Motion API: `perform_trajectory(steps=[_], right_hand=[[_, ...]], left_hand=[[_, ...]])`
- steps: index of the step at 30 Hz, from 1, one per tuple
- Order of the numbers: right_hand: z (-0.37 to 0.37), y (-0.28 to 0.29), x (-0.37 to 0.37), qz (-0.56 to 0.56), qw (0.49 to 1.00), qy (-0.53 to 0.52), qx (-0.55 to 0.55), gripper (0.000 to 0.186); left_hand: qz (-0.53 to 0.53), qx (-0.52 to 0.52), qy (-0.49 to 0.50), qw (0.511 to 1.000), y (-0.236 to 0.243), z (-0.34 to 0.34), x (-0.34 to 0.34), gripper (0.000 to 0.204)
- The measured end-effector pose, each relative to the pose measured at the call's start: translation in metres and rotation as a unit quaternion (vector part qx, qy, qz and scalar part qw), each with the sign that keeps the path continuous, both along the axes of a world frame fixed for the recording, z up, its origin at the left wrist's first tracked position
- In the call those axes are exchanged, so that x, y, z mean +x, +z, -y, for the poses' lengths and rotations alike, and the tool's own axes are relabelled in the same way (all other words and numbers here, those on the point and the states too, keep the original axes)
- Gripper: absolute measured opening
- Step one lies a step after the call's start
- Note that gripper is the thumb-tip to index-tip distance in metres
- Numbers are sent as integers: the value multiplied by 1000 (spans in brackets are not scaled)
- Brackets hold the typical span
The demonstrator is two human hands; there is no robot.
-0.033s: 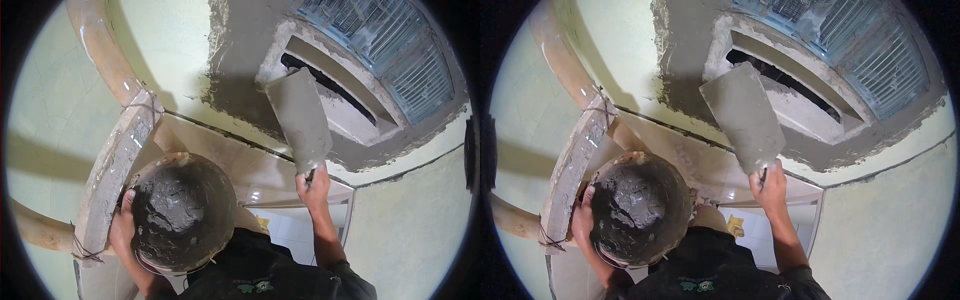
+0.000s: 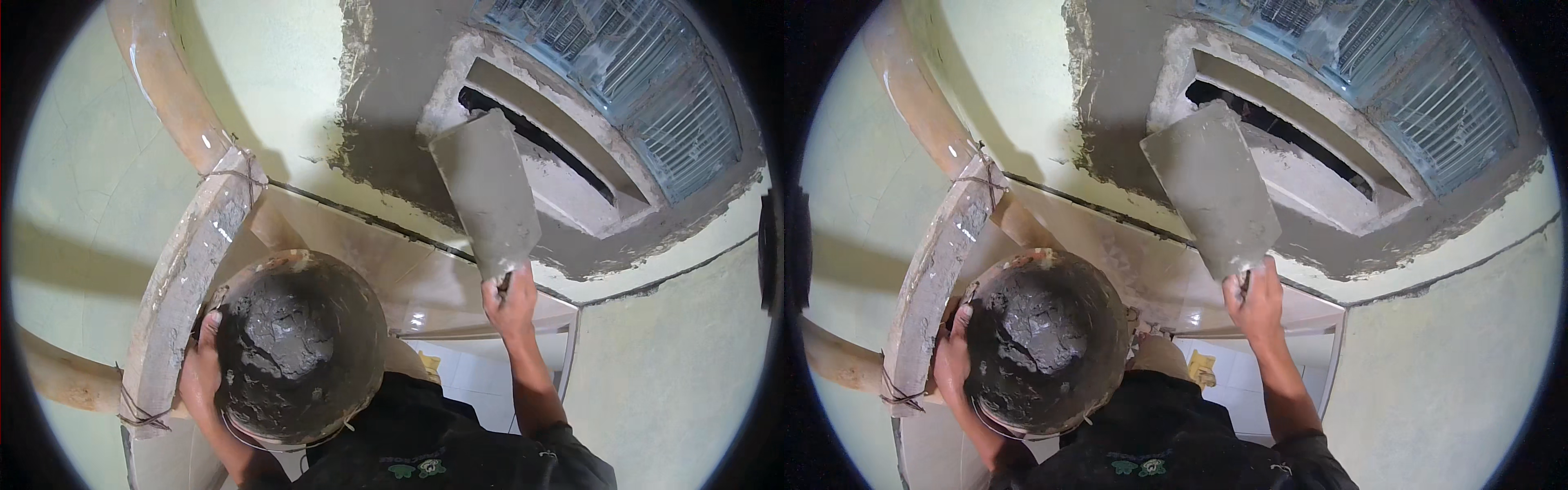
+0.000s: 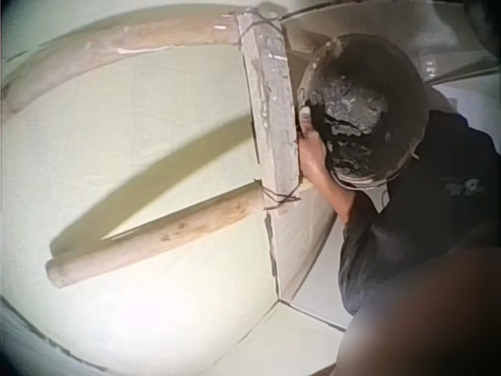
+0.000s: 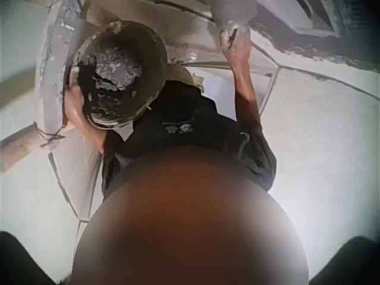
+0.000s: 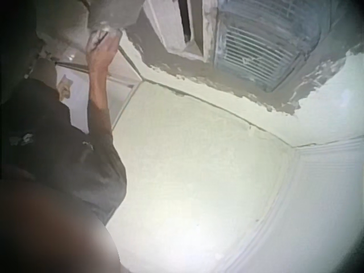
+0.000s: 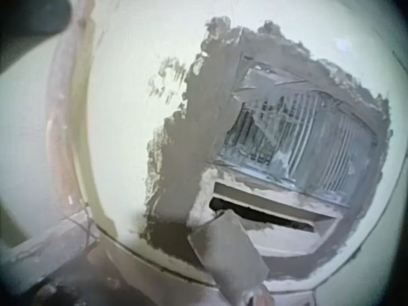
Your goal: Plastering and filling a hole in the ceiling around a vent opening using a trowel and mortar.
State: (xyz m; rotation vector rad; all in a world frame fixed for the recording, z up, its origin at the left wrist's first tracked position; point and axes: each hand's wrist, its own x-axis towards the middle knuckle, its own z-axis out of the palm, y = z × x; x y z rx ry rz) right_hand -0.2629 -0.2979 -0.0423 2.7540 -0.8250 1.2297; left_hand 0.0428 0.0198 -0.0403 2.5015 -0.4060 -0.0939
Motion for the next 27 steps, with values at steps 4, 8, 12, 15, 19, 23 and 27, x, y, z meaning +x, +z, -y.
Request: perform_trajectory(steps=[4,8,12,15,19,23,27], right_hand=[[23,-8,8,-18,998,2,-62,29],[35,-1,12,-41,997,12,-70,29],[40,-2,13,-48,996,17,-66,26],[43,-4,13,-45,997,19,-61,23],[44,-9,12,-45,997,29,-47,20],[28,-30,-6,-72,995,59,-25,28],[-2,-19,-27,-94,985,116,92,37]], left_hand=[[2,-1,2,1000,-7,-5,4,57],[-18,-12,6,1000,-10,-7,7,56],[-10,-12,8,1000,-11,-7,7,55],[-4,-22,7,1000,-14,-6,7,54],[-8,-38,-7,999,-12,-5,6,53],[15,-43,-7,999,-14,-10,7,51],[-1,-31,-7,999,-8,-1,4,49]])
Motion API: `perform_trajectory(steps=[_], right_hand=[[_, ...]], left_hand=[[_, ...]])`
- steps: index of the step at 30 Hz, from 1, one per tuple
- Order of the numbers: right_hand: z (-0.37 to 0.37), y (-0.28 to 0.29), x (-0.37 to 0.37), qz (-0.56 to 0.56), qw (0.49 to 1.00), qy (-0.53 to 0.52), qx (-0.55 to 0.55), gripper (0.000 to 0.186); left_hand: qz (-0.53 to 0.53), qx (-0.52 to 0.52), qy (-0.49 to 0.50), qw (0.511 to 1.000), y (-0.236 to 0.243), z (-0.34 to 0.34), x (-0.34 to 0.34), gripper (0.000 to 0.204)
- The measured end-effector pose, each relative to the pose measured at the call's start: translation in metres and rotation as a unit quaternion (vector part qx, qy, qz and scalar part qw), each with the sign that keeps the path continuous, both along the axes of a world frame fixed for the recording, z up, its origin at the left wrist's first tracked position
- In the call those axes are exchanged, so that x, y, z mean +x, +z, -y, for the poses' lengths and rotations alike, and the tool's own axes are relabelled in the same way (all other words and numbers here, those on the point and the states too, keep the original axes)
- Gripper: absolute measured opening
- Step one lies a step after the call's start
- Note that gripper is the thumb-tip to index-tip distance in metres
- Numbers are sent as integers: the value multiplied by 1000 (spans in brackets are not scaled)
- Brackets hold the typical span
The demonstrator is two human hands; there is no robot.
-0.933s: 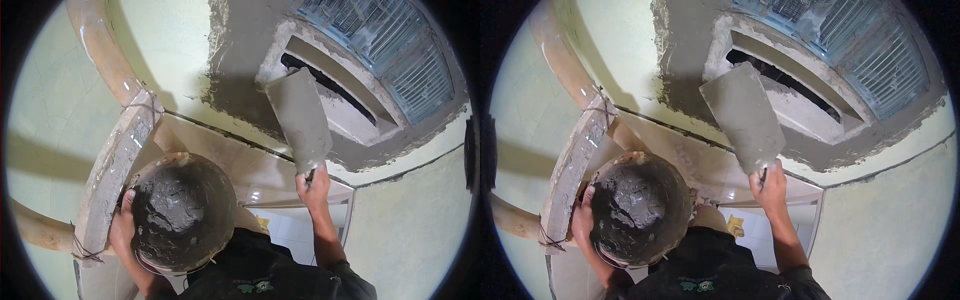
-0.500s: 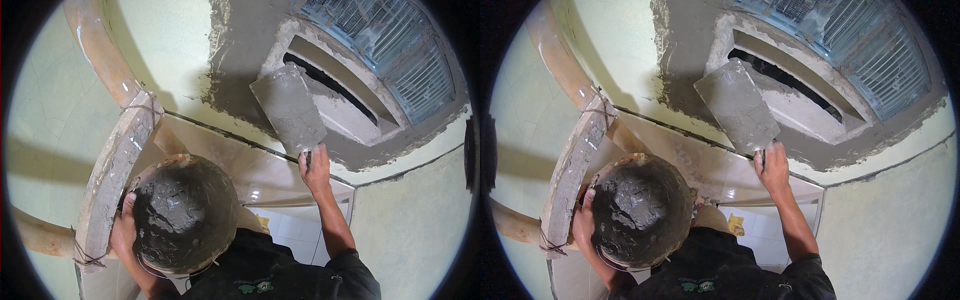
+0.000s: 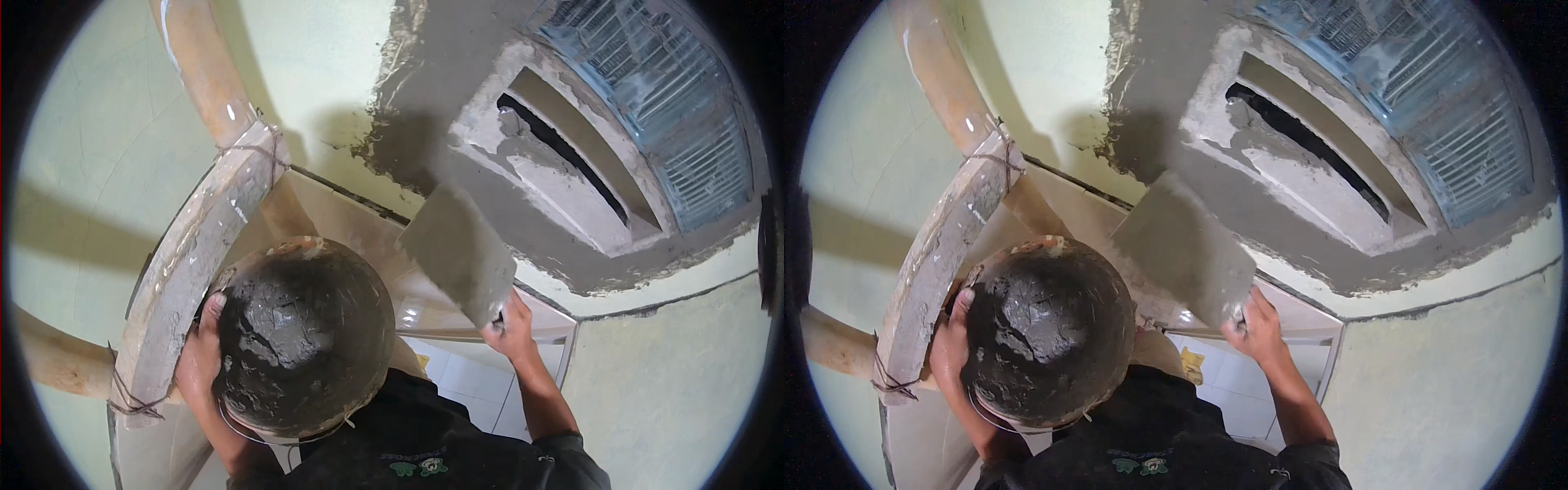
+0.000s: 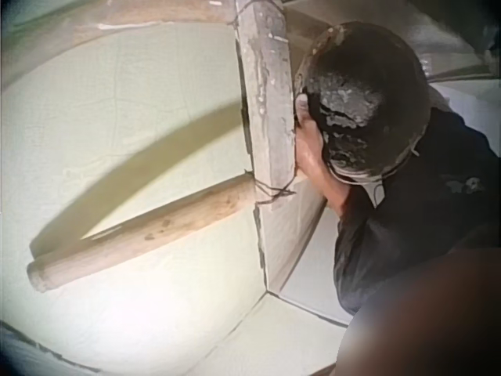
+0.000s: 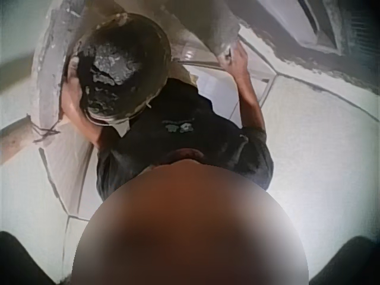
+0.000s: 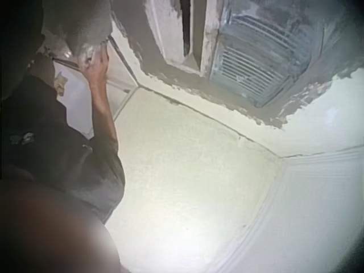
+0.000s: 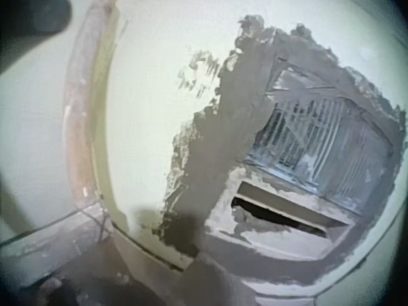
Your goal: Plastering and filling a hole in the ceiling around a vent opening using a trowel and mortar.
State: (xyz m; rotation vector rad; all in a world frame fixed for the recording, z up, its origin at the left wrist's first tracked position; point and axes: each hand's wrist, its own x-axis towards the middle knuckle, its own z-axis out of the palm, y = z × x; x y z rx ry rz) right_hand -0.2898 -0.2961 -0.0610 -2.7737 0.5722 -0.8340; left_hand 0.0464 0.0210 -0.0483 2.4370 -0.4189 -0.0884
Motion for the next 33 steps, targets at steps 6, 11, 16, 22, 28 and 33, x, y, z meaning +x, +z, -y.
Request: perform_trajectory(steps=[6,11,16,22,28,33], right_hand=[[7,16,11,-164,970,174,32,40],[-5,-38,35,-306,935,153,97,41],[-6,-51,29,-362,909,107,180,45],[34,-92,-80,-417,898,-39,134,60],[20,-27,-84,-260,936,40,234,36],[-4,25,10,-224,747,250,574,21]], left_hand=[[3,-25,22,999,-3,-10,1,49],[-20,-26,-13,999,10,4,-3,49],[-58,-61,7,996,12,-5,-1,49],[-52,-36,10,998,12,7,3,48],[-44,-39,9,998,10,4,2,49],[-94,-80,27,992,13,-3,-5,49]])
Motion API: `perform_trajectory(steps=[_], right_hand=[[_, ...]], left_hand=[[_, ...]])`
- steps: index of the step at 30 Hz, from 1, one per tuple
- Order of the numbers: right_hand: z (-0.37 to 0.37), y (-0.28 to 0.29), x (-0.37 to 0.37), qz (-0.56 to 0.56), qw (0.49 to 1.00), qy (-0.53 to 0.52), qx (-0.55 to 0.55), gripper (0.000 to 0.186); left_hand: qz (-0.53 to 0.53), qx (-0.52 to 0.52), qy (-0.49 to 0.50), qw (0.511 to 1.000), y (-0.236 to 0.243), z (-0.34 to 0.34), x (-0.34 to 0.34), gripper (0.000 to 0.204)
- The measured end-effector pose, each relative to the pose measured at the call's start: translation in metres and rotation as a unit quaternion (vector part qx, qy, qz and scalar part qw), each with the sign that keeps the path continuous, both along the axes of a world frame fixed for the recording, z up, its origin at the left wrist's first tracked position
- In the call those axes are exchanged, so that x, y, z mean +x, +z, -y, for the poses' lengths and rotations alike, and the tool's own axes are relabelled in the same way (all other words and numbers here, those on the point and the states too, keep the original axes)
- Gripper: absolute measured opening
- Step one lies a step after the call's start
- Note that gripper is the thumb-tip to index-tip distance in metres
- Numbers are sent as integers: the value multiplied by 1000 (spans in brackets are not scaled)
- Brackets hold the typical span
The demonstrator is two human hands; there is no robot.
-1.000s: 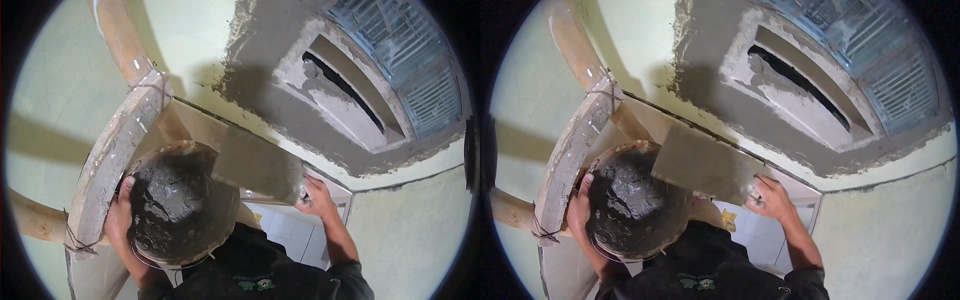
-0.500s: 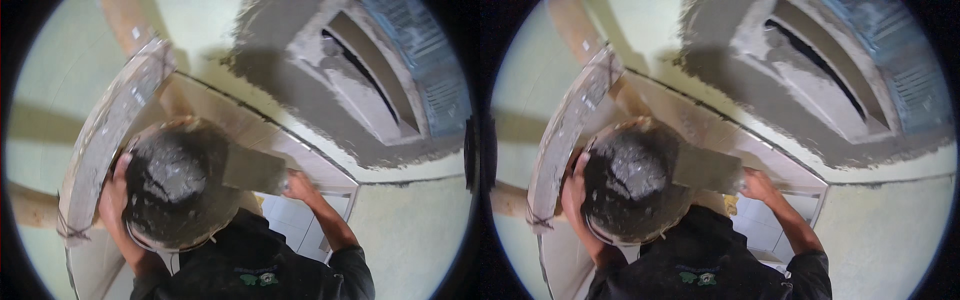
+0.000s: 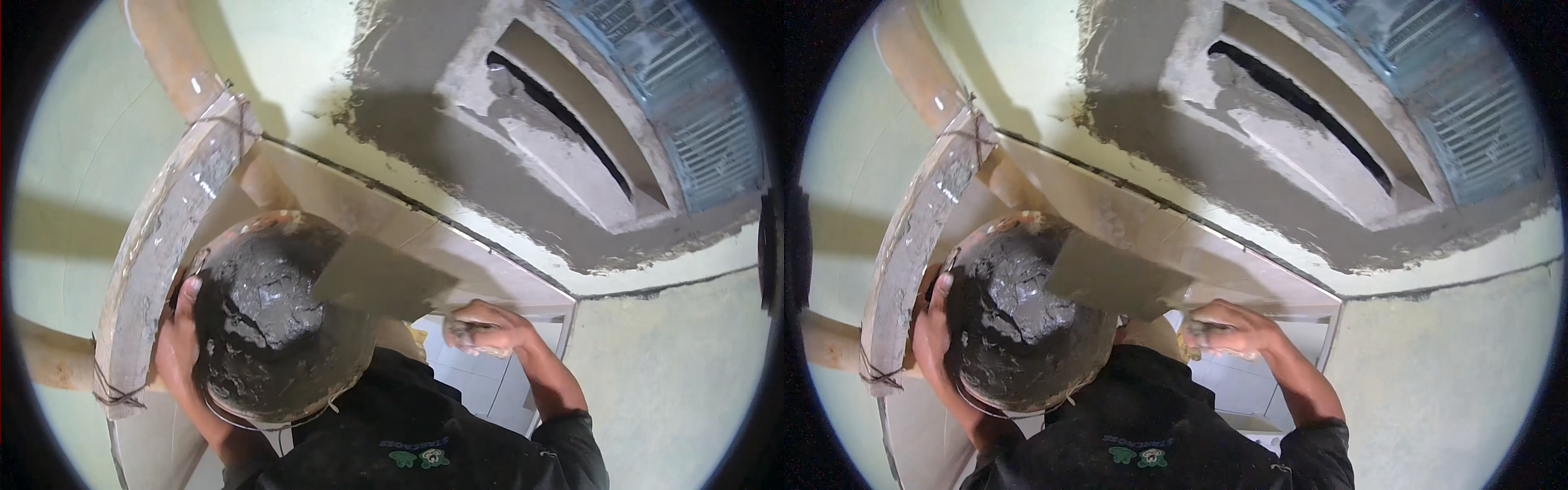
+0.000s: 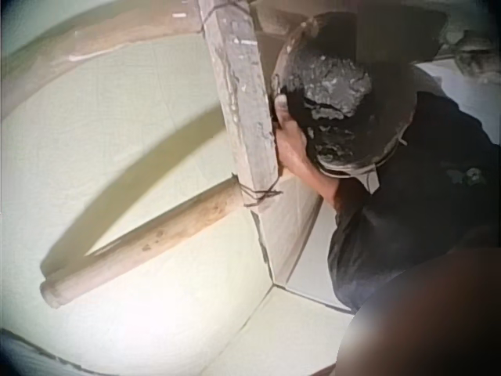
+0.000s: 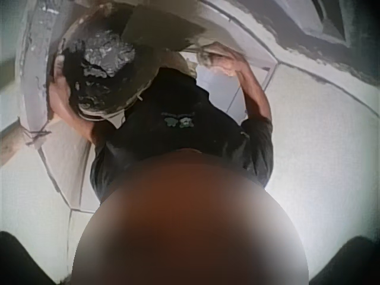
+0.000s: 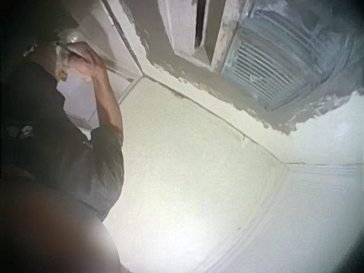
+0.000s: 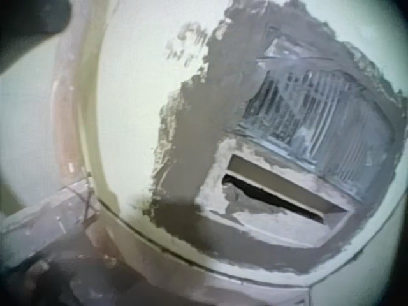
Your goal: Plastering and filling a hole in the ceiling around a vent opening using a trowel and mortar.
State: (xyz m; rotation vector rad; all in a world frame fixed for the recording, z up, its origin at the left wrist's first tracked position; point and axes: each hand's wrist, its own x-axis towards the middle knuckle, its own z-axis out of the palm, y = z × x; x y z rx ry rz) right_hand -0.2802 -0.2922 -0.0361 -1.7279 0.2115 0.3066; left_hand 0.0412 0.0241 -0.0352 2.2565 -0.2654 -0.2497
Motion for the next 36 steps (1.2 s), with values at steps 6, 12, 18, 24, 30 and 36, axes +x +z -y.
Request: perform_trajectory(steps=[6,12,18,24,30,36], right_hand=[[14,-8,-32,-201,973,-114,4,23],[12,77,-52,9,806,-259,-532,14],[33,122,-32,-7,693,-314,-648,15],[36,144,-6,-79,664,-280,-689,20],[42,157,5,-75,703,-250,-662,20],[5,64,16,-24,905,-79,-418,31]], left_hand=[[18,-2,-17,1000,1,0,1,48],[54,33,-16,998,-11,-2,6,56],[23,-15,4,1000,-8,2,4,50],[17,-12,4,1000,1,6,-1,48],[39,8,-6,999,-12,1,5,48],[44,35,-13,998,-11,-7,5,54]])
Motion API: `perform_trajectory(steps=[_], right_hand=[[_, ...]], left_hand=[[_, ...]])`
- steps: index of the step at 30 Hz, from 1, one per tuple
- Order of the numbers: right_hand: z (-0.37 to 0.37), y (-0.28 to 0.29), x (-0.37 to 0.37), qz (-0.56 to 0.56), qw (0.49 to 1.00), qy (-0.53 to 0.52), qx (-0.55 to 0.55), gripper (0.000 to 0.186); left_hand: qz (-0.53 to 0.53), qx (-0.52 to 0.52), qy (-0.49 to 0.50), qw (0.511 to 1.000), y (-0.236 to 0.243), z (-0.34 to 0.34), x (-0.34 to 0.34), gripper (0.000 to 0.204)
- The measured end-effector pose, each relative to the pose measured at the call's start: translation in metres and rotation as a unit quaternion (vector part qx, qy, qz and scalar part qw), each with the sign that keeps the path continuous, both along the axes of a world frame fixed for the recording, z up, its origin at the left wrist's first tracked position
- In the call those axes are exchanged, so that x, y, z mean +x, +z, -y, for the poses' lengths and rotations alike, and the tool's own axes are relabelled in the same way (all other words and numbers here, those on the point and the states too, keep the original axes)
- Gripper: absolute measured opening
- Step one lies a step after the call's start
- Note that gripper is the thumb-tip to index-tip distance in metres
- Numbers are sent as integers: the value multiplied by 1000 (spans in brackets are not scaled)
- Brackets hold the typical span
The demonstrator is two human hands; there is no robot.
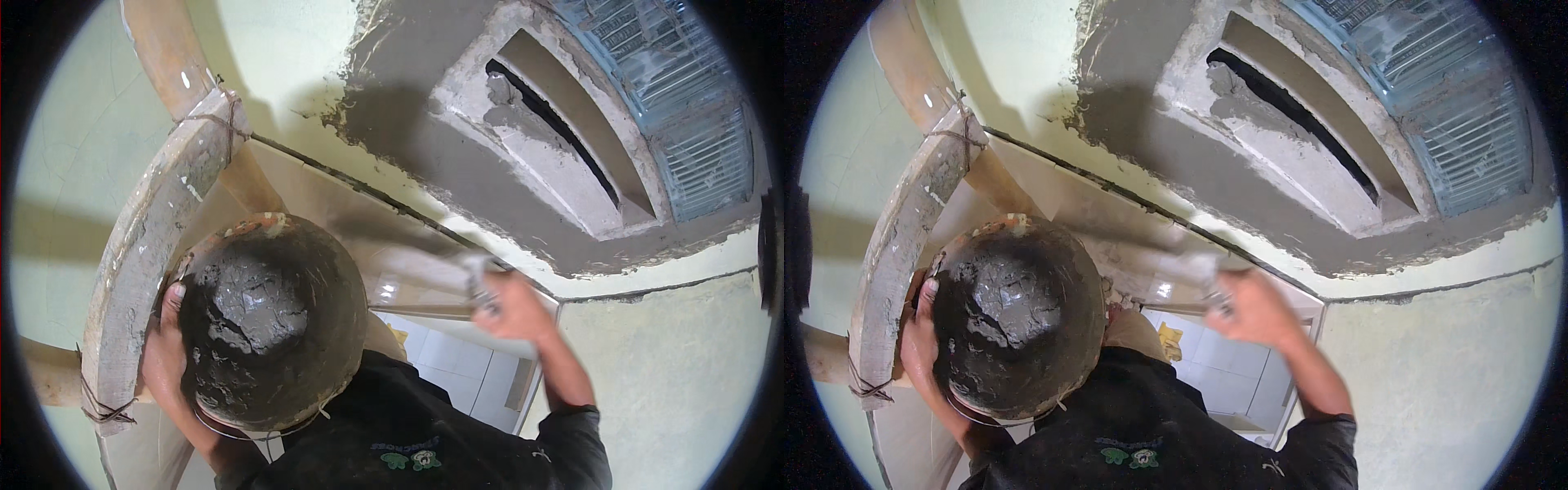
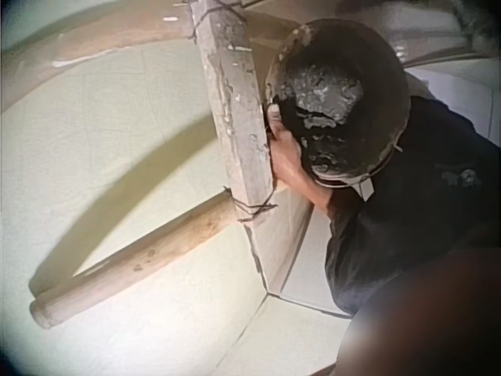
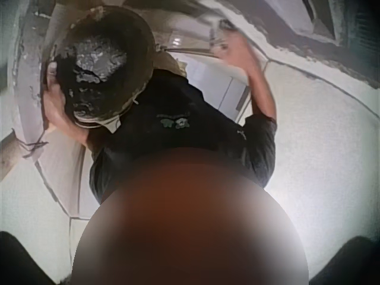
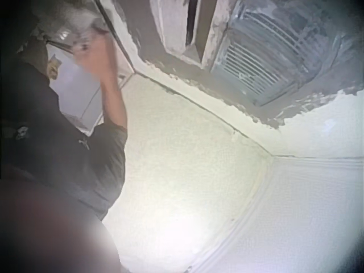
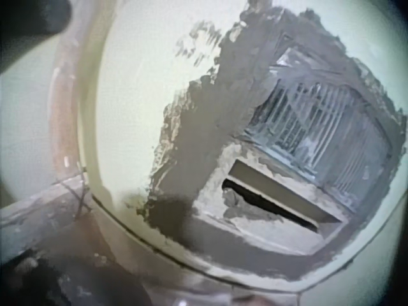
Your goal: Plastering and filling a hole in the ceiling around a vent opening using a trowel and mortar.
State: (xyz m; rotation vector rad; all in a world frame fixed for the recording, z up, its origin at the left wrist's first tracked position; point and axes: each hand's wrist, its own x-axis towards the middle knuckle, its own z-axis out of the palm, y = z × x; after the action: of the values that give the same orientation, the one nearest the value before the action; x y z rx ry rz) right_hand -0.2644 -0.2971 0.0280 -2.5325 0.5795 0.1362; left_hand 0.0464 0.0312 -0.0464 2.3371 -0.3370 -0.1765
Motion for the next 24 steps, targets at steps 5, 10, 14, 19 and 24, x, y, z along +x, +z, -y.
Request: perform_trajectory(steps=[5,10,14,19,24], right_hand=[[-39,-125,-12,34,991,63,-116,50],[-27,-170,-69,-46,991,5,-128,60],[-26,-124,-97,-17,988,-53,-143,50],[-54,-12,-80,163,949,-255,-85,19],[-65,19,-39,223,897,-380,-14,9]], left_hand=[[-1,29,-12,1000,4,5,0,55],[36,8,21,999,-4,9,2,45],[-21,13,-6,1000,11,10,0,54],[-65,-30,4,997,7,9,0,54],[-41,-21,1,999,3,6,2,55]])
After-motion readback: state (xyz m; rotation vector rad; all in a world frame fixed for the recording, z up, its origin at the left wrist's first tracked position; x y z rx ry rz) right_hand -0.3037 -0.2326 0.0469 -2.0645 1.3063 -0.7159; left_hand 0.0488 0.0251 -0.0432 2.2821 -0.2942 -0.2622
